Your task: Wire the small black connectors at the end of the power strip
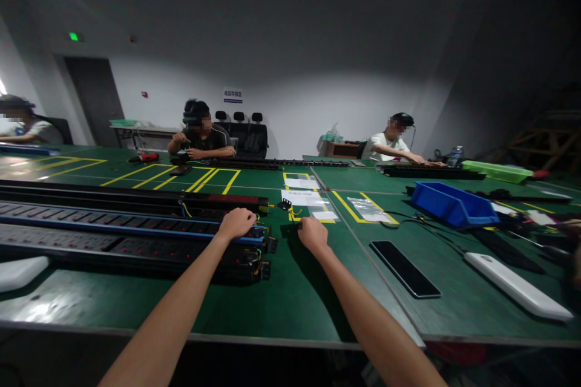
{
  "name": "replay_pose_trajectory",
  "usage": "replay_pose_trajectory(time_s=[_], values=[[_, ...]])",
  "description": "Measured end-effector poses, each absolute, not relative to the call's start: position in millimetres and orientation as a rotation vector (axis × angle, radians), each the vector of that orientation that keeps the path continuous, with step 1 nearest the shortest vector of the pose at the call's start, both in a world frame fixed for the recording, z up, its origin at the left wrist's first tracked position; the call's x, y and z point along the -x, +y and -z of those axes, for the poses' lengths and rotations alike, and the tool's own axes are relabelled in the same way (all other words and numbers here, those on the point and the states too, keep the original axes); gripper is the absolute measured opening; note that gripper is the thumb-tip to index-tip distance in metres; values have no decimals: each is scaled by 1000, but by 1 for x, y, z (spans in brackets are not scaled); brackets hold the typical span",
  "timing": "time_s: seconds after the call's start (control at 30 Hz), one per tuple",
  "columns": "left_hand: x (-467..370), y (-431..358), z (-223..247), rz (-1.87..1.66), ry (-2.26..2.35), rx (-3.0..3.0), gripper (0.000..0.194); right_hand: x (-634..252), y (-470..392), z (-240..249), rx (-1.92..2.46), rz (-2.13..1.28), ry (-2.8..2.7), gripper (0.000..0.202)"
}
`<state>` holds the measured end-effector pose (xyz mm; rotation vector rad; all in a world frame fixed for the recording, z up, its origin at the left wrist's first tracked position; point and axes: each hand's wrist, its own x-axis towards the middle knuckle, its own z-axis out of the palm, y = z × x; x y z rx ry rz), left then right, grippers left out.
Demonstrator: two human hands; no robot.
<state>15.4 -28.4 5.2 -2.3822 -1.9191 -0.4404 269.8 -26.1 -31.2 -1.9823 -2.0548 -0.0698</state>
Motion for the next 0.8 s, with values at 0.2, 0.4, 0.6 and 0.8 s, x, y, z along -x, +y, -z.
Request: replay_pose_trajectory(time_s=[0.2,0.4,0.6,0.8], values=[[-15,-28,-4,432,-1918,2374,45,-265,-27,34,1943,-36,-2125,30],[-15,-27,-3,420,-1909,2366,45,-254,-34,29,1925,-133,-2196,32],[-16,-28,-4,431,-1914,2353,45,-246,-40,25,1931,-145,-2170,49],[-16,-29,-5,435,-1915,2364,44,-242,-40,31,1957,-55,-2122,45]])
